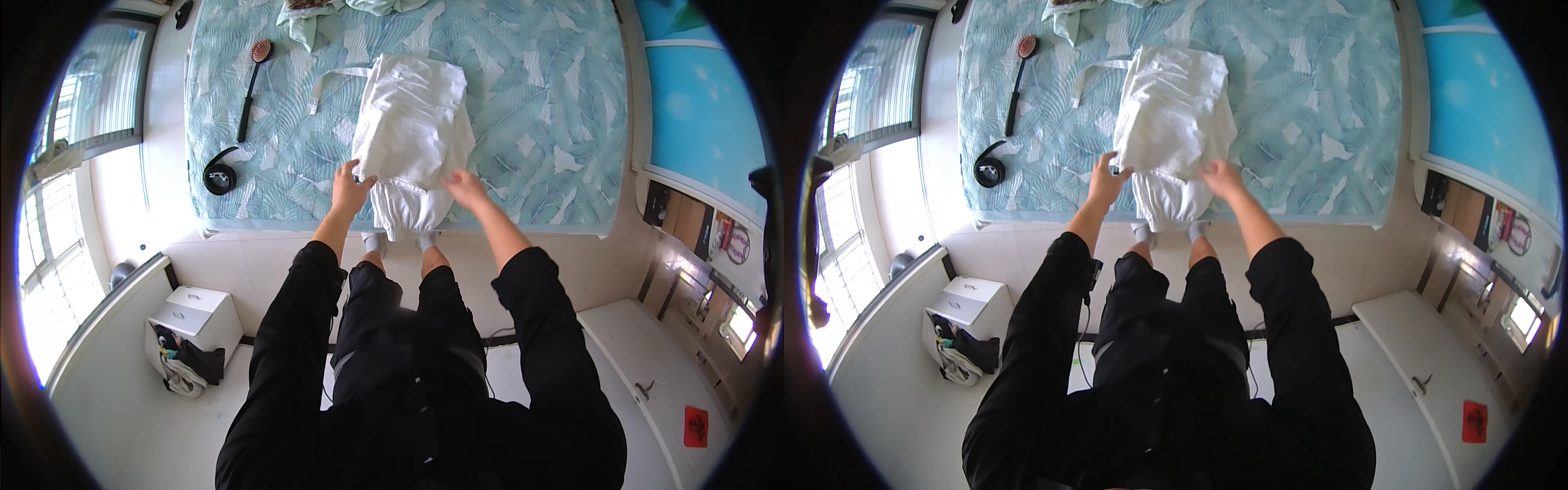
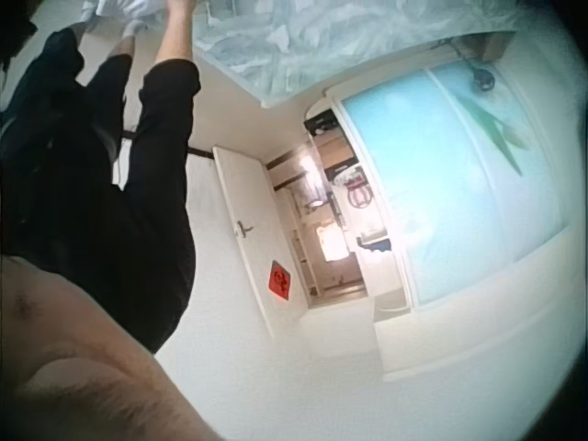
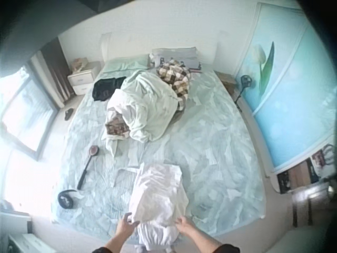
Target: The person folds several pieces of clothing on a bed, including pants, a white shirt, and a black garment. They then place the folded items into a wardrobe. The person also handles a hairbrush and a small black object, placing them on the bed.
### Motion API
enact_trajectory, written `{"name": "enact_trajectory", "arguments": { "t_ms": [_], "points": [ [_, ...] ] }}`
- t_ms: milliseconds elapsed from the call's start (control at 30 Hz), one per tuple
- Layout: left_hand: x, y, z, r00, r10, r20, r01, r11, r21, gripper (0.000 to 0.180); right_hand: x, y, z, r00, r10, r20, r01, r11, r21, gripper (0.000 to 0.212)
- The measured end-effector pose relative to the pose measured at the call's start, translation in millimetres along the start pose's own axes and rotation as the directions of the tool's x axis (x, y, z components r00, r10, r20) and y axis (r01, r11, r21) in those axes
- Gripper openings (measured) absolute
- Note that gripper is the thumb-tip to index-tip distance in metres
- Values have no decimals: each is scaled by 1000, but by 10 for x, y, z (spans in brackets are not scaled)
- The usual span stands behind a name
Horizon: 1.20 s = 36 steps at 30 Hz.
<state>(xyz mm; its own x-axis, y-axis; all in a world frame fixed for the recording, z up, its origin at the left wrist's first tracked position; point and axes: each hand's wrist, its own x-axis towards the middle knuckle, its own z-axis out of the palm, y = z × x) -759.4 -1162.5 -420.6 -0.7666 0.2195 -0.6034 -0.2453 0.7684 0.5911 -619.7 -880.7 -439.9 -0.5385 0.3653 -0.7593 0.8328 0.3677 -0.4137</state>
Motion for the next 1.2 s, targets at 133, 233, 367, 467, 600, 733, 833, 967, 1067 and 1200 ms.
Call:
{"name": "enact_trajectory", "arguments": {
  "t_ms": [133,233,367,467,600,733,833,967,1067,1200],
  "points": [
    [181,-139,267,998,4,-61,-1,999,37,72,90,50,498,981,-98,-167,135,964,228,54],
    [387,-156,474,974,-71,-213,82,995,47,69,255,11,774,942,-30,-335,88,983,160,50],
    [545,-205,617,949,-168,-267,201,974,102,56,537,76,881,948,137,-289,-27,935,354,50],
    [531,-200,586,940,-137,-312,200,963,178,45,585,105,932,965,214,-152,-146,919,366,49],
    [331,-29,402,968,-92,-234,115,989,88,32,431,-9,960,983,180,28,-170,853,493,45],
    [-63,245,184,989,-150,0,120,789,-602,16,75,-74,652,970,123,211,-244,536,808,34],
    [-386,290,185,992,-96,77,119,564,-817,15,-272,82,312,990,44,130,-137,400,906,32],
    [-714,-146,457,988,-97,122,155,687,-710,17,-592,586,293,973,14,229,-195,571,797,39],
    [-641,-679,744,924,-341,176,366,920,-140,40,-417,889,825,983,139,119,-177,888,425,54],
    [-531,-1039,1171,965,-132,-226,141,990,25,88,-134,1098,1262,967,245,-67,-217,934,283,76]
  ]
}}
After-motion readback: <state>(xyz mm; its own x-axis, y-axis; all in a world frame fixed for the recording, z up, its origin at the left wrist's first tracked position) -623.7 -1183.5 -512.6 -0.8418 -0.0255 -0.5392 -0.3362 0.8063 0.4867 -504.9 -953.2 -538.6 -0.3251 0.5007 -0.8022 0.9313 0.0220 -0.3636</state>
